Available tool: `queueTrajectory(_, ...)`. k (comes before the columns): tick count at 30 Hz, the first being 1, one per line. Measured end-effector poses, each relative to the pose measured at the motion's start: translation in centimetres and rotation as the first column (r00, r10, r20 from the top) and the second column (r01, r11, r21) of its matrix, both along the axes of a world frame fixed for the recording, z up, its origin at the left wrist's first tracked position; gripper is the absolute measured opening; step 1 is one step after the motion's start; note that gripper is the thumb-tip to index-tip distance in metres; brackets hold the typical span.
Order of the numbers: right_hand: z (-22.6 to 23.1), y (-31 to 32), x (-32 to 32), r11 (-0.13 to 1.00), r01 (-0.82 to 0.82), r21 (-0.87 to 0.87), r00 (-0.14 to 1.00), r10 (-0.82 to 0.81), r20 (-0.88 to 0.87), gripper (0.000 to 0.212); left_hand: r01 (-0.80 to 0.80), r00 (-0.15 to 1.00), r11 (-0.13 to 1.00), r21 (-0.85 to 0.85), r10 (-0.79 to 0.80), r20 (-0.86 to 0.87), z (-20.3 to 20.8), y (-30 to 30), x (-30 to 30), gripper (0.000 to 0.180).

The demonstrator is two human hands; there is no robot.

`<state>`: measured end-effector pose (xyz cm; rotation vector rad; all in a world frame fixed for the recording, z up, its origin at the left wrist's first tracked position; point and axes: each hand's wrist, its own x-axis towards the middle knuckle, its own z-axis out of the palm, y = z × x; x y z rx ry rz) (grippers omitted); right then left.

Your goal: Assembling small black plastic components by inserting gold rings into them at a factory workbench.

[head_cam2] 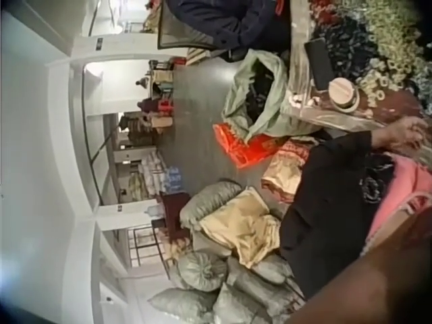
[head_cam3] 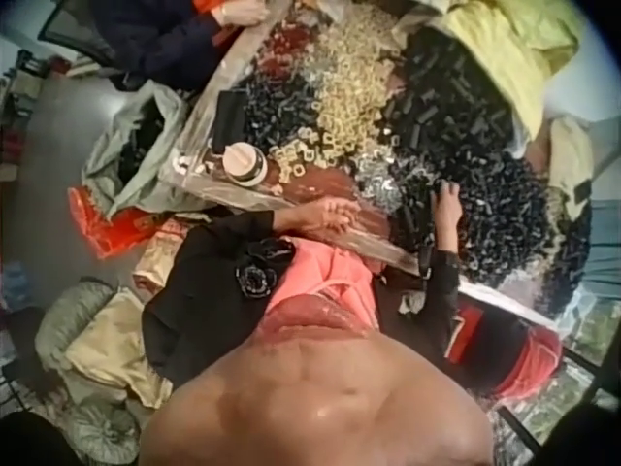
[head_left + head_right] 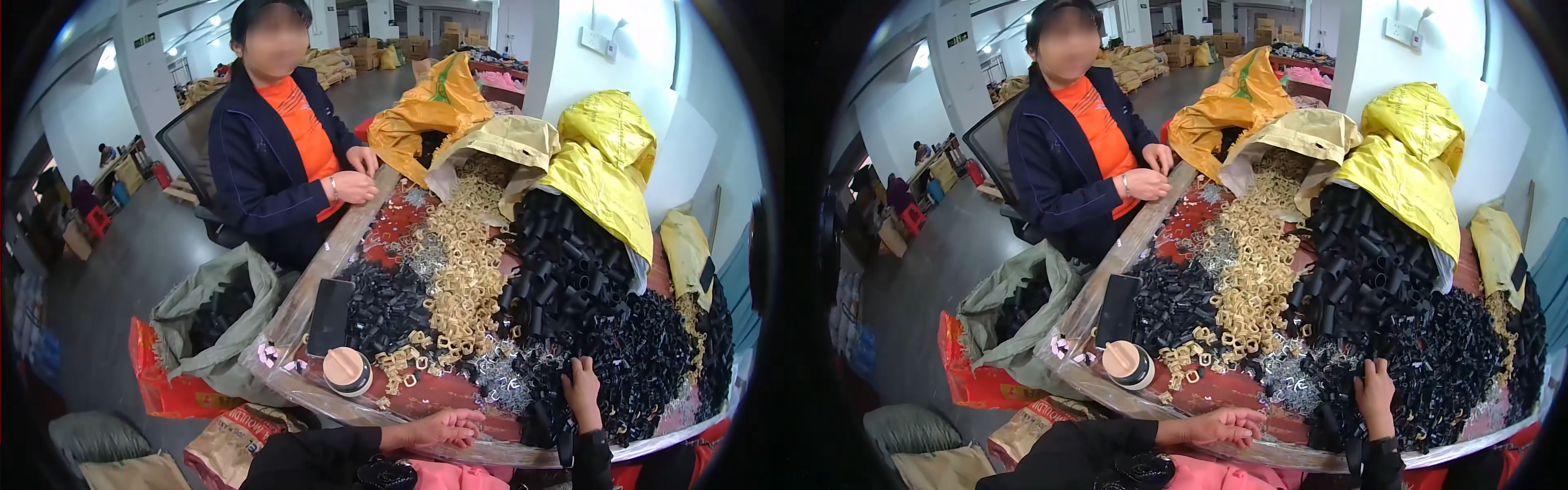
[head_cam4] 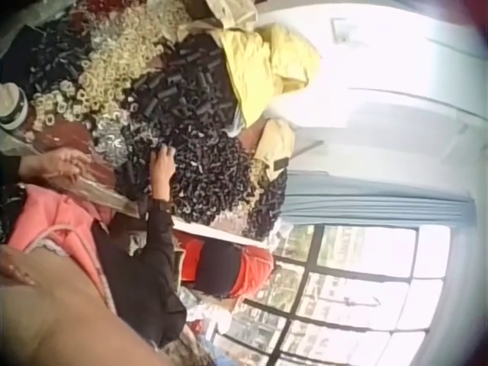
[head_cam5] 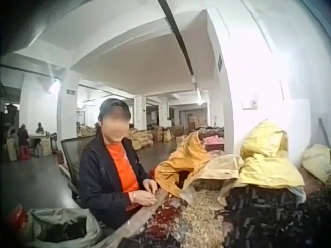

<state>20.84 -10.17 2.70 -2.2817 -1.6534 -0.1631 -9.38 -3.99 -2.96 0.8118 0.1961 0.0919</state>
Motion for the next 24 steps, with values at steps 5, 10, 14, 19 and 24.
queueTrajectory(5,-0.4,-0.2,0.9,0.998,0.058,-0.024,0.996,-0.059,-0.069,0.027,0.011,1.000,0.997,-0.077,-0.013,-0.023,0.7,0.1,0.1,0.044)
queueTrajectory(10,0.3,-1.6,-0.1,0.978,-0.013,0.209,0.994,0.035,-0.102,0.021,0.032,0.999,0.996,-0.081,-0.032,-0.001,0.4,-0.1,0.0,0.044)
queueTrajectory(14,1.5,-2.3,-2.6,0.928,-0.082,0.362,0.983,0.135,-0.123,0.020,0.019,0.999,0.999,-0.038,-0.020,-0.031,0.6,-0.1,0.3,0.043)
queueTrajectory(19,2.2,-2.4,-7.6,0.843,-0.419,0.338,0.880,0.469,-0.079,0.025,0.006,0.994,0.999,-0.045,-0.011,-0.107,1.8,0.3,1.1,0.042)
queueTrajectory(24,0.8,-4.2,-12.3,0.702,-0.658,0.274,0.716,0.695,-0.060,0.024,0.008,0.994,0.979,-0.205,-0.031,-0.108,2.4,-1.1,0.5,0.039)
